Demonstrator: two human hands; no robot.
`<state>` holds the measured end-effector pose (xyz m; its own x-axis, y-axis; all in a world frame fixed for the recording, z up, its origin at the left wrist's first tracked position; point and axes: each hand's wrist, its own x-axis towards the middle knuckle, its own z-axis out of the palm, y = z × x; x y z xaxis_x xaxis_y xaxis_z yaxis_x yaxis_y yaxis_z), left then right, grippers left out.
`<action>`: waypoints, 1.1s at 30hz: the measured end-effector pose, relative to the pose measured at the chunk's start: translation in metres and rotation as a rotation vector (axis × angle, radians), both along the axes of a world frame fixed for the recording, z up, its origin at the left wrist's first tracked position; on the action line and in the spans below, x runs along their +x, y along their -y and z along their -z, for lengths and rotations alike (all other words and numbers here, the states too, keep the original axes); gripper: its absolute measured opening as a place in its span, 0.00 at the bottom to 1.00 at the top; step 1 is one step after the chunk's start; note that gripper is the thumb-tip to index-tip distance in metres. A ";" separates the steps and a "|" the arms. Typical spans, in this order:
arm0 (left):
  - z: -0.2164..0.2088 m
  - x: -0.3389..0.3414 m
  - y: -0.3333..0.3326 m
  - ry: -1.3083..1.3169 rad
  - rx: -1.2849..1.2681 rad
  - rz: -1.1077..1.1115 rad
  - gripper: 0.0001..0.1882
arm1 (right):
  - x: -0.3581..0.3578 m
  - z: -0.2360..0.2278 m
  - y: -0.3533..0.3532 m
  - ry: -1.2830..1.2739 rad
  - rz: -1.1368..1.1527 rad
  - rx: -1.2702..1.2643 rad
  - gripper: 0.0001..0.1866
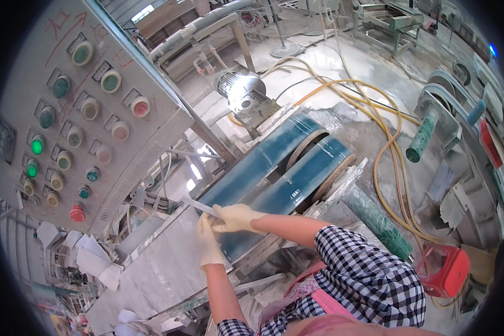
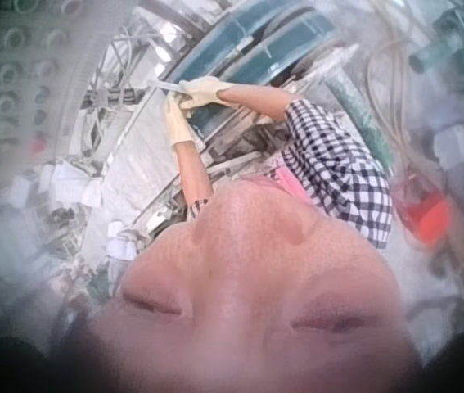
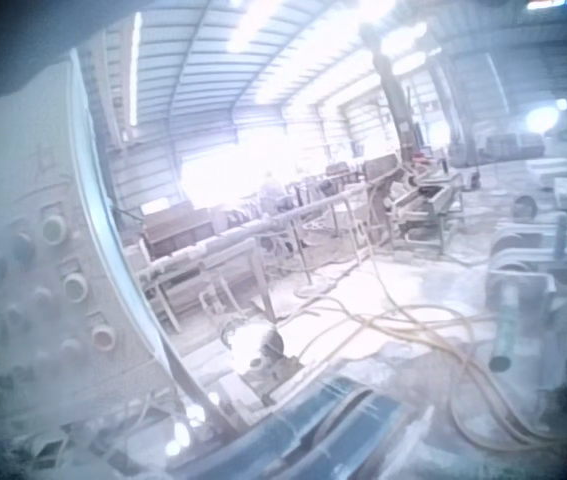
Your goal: The person repeatedly picks up rectangular tiles, places them on a grinding machine, and rubs the surface with a tool. After each tile, they stack it on a growing pile nearby. The process is repeated for multiple tiles throughout the clip.
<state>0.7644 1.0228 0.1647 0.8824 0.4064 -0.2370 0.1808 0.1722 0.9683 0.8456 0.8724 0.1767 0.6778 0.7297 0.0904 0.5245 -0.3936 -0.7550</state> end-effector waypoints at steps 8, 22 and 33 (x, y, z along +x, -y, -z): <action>0.019 -0.003 -0.025 -0.965 1.305 -0.047 0.57 | -0.010 -0.011 -0.005 -0.132 0.022 -0.216 0.22; 0.036 0.010 -0.078 -0.662 1.421 0.185 0.18 | -0.003 0.001 -0.003 -0.117 0.062 -0.162 0.20; 0.032 0.006 -0.033 -0.013 0.215 -0.073 0.13 | 0.001 -0.008 0.012 -0.004 0.015 -0.094 0.29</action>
<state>0.7705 1.0557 0.1323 0.8465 0.5111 -0.1489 0.1877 -0.0249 0.9819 0.8462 0.8603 0.1849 0.6887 0.7248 0.0193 0.5150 -0.4702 -0.7168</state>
